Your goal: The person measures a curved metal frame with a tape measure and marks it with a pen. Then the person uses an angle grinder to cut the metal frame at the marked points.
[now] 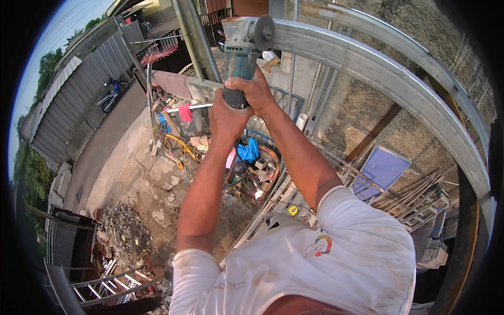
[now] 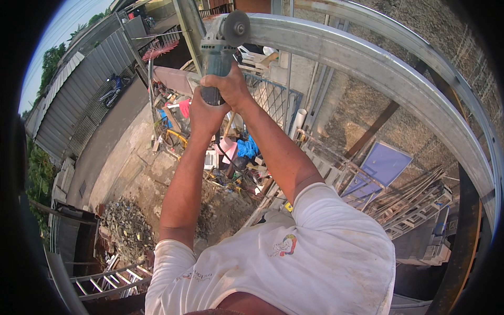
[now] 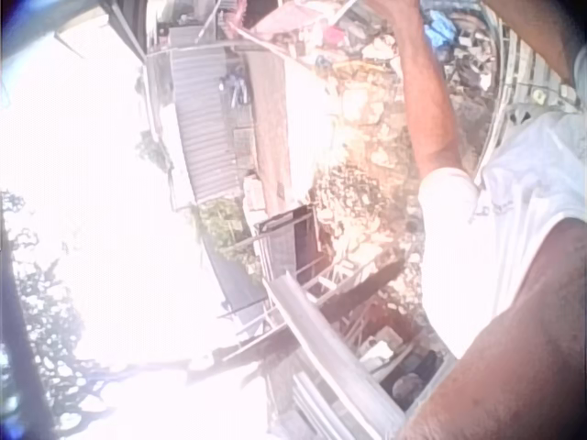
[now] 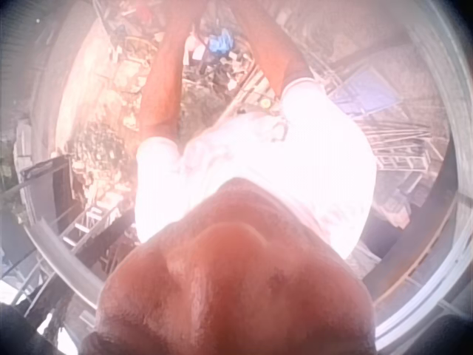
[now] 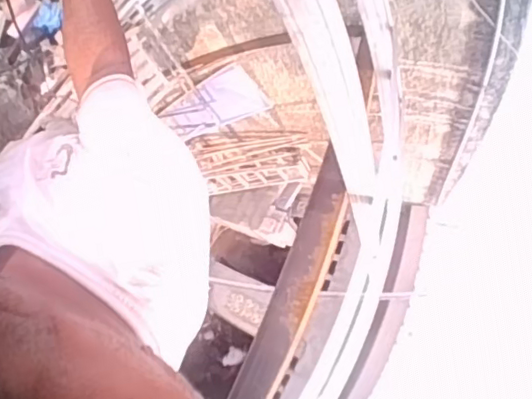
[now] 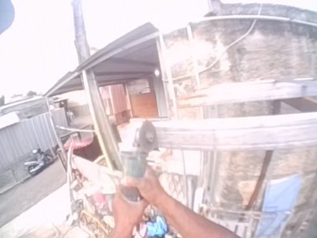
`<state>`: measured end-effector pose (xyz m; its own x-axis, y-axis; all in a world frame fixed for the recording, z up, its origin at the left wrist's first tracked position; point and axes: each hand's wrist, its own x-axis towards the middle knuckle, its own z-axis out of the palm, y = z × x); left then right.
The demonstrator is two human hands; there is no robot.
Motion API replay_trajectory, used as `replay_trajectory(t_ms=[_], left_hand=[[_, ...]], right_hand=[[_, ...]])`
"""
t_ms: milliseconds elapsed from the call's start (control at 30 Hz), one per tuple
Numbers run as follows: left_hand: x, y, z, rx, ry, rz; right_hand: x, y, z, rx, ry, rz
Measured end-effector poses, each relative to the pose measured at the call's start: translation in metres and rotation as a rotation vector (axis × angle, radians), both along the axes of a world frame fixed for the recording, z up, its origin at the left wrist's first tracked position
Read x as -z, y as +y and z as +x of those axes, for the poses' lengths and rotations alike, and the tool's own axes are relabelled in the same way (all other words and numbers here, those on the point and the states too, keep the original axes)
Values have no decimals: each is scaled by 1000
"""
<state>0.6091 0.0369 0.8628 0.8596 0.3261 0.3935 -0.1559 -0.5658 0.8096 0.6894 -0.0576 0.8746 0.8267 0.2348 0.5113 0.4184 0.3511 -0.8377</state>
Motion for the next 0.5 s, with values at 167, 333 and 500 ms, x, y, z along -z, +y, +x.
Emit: replay_trajectory(t_ms=[167,333,500], left_hand=[[0,-1,0,-8,23,6],[2,-1,1,-8,22,8],[8,-1,4,-11,18,0]], right_hand=[[0,0,-3,-21,18,15],[4,0,1,2,17,3],[3,-2,-2,-6,17,-5]])
